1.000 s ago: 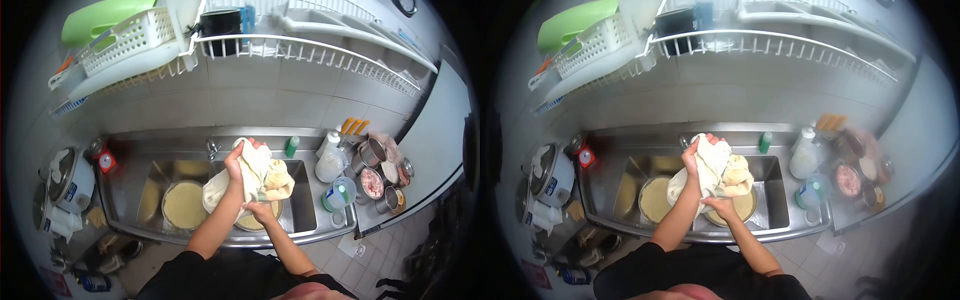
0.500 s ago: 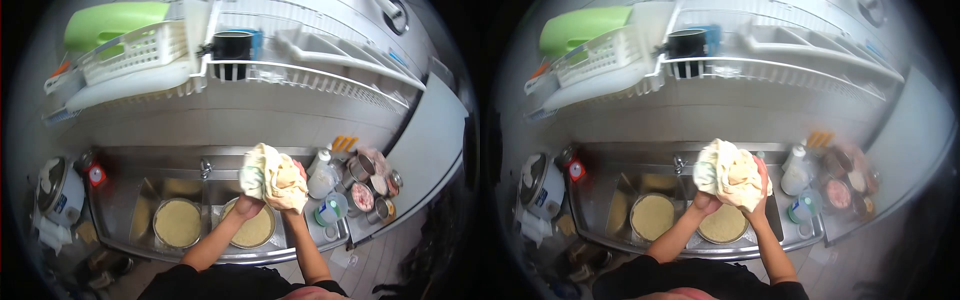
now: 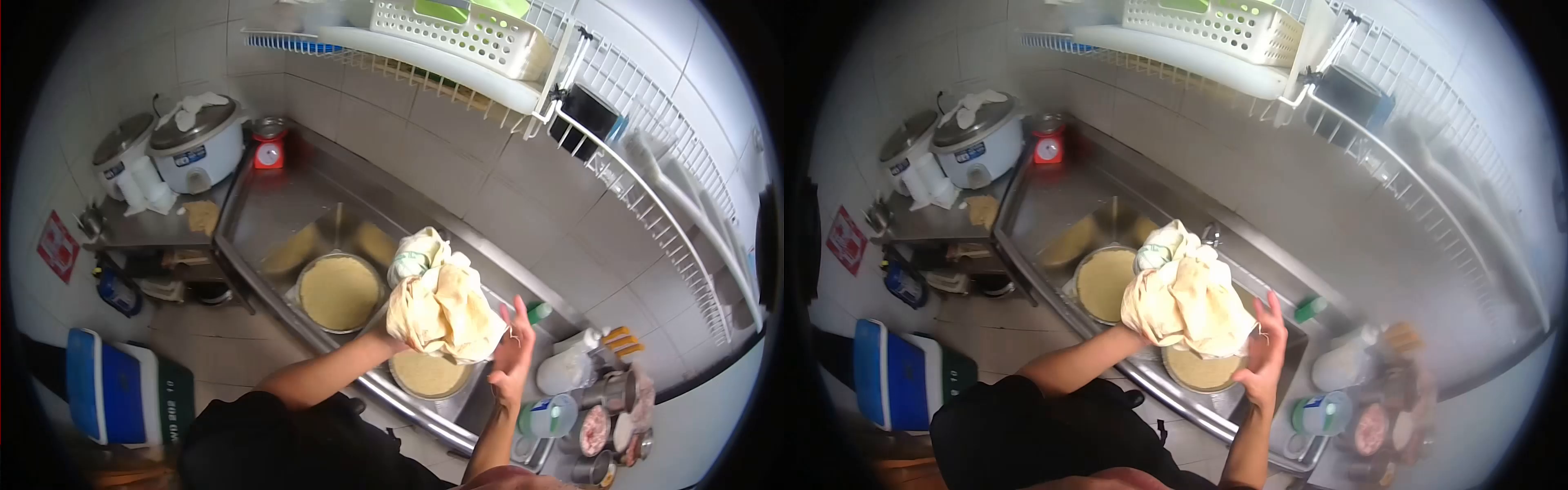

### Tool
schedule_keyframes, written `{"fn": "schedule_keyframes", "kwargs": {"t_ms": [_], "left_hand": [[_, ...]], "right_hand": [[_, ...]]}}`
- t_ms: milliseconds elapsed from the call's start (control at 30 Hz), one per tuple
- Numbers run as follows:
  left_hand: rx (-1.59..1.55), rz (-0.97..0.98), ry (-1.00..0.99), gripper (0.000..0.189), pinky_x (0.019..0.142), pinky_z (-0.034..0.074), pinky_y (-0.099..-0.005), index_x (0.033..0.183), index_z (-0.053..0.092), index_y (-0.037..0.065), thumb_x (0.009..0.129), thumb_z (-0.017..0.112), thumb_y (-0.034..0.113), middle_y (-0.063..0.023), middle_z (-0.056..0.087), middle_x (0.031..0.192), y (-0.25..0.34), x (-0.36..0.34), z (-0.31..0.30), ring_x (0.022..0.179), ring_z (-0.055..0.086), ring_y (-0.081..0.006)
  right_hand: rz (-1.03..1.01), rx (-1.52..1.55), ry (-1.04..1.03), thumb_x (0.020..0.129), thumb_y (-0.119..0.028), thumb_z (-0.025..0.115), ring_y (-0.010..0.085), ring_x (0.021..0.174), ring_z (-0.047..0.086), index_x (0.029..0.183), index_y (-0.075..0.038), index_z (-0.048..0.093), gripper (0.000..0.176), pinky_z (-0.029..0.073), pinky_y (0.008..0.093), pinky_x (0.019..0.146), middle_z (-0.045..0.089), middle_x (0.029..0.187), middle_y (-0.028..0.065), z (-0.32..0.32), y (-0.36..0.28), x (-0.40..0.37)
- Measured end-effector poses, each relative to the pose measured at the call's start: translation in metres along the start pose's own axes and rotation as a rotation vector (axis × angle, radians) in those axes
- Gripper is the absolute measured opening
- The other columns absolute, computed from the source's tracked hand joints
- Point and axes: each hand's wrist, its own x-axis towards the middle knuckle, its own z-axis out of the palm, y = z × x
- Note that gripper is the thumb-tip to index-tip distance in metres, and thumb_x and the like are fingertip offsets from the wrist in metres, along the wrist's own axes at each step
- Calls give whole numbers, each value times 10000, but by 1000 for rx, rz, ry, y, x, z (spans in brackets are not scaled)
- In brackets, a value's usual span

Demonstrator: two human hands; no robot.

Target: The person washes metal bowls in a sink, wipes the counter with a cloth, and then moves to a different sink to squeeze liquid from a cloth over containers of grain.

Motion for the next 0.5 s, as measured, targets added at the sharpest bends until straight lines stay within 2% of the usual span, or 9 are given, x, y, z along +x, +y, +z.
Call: {"fn": "schedule_keyframes", "kwargs": {"t_ms": [33, 67, 100, 167, 233, 300, 367, 433, 500], "left_hand": [[-253, -157, 40, 548, 939, 395, -328, 1241, 403, 37, 744, 628, 96, -85, 493, 1198, -26, -13, -17, 1098, 476, -188], [-258, -129, 176, 519, 934, 393, -328, 1219, 427, 40, 745, 631, 98, -86, 504, 1183, -22, -22, -13, 1084, 482, -186], [-272, -84, 307, 490, 929, 391, -328, 1196, 450, 43, 746, 634, 101, -88, 514, 1168, -14, -23, -8, 1070, 488, -184], [-58, 22, 316, 469, 927, 389, -324, 1179, 462, 44, 748, 636, 109, -89, 514, 1166, 13, -19, -16, 1065, 486, -179], [237, 184, 334, 452, 920, 394, -319, 1162, 474, 28, 748, 641, 98, -89, 521, 1154, 42, -16, -29, 1058, 493, -182], [118, 173, 27, 592, 946, 367, -321, 1253, 364, 38, 734, 646, 64, -94, 456, 1228, 73, -11, -68, 1107, 451, -198], [-59, 38, -75, 744, 997, 300, -357, 1340, 217, 59, 722, 629, 45, -105, 326, 1334, 112, -16, -100, 1201, 348, -218], [-96, 343, -74, 865, 1036, 212, -410, 1387, 89, 94, 711, 627, 69, -97, 202, 1395, 130, -12, -134, 1260, 243, -238], [-60, 247, -140, 972, 1052, 105, -480, 1412, -14, 198, 697, 641, 127, -74, 1, 1470, 160, -16, -179, 1352, 33, -260]], "right_hand": [[58, 58, 29, 457, -594, 775, 343, 1289, 237, 1325, -11, 303, 1148, 229, 443, 1033, 159, 1427, 179, 26, -5, 5], [29, -27, -149, 423, -586, 787, 350, 1275, 263, 1379, -62, 164, 1256, 254, 426, 1025, 180, 1414, 186, 39, 0, 13], [-171, -345, -156, 454, -500, 814, 351, 1252, 302, 1342, -93, 291, 1108, 276, 407, 1015, 244, 1378, 200, 54, 5, 19], [-157, -350, 4, 549, -198, 756, 315, 1210, 375, 1204, -57, 474, 727, 304, 391, 995, 341, 1335, 189, 82, 3, 38], [-251, -469, 6, 552, -159, 753, 327, 1156, 430, 1111, -58, 535, 609, 352, 392, 953, 402, 1272, 200, 105, -13, 59], [-393, -599, 27, 560, -63, 738, 322, 1025, 540, 962, -59, 617, 420, 443, 376, 852, 502, 1162, 202, 131, -32, 81], [-518, -654, -15, 584, -40, 694, 313, 1044, 516, 964, -40, 602, 391, 413, 371, 888, 486, 1167, 203, 148, -40, 112], [-708, -704, 5, 580, -36, 741, 319, 1031, 526, 973, -40, 592, 420, 437, 366, 869, 486, 1157, 219, 182, -61, 150], [-830, -766, 14, 574, -73, 783, 327, 1042, 521, 1006, -44, 577, 480, 452, 379, 865, 478, 1159, 240, 225, -70, 182]]}}
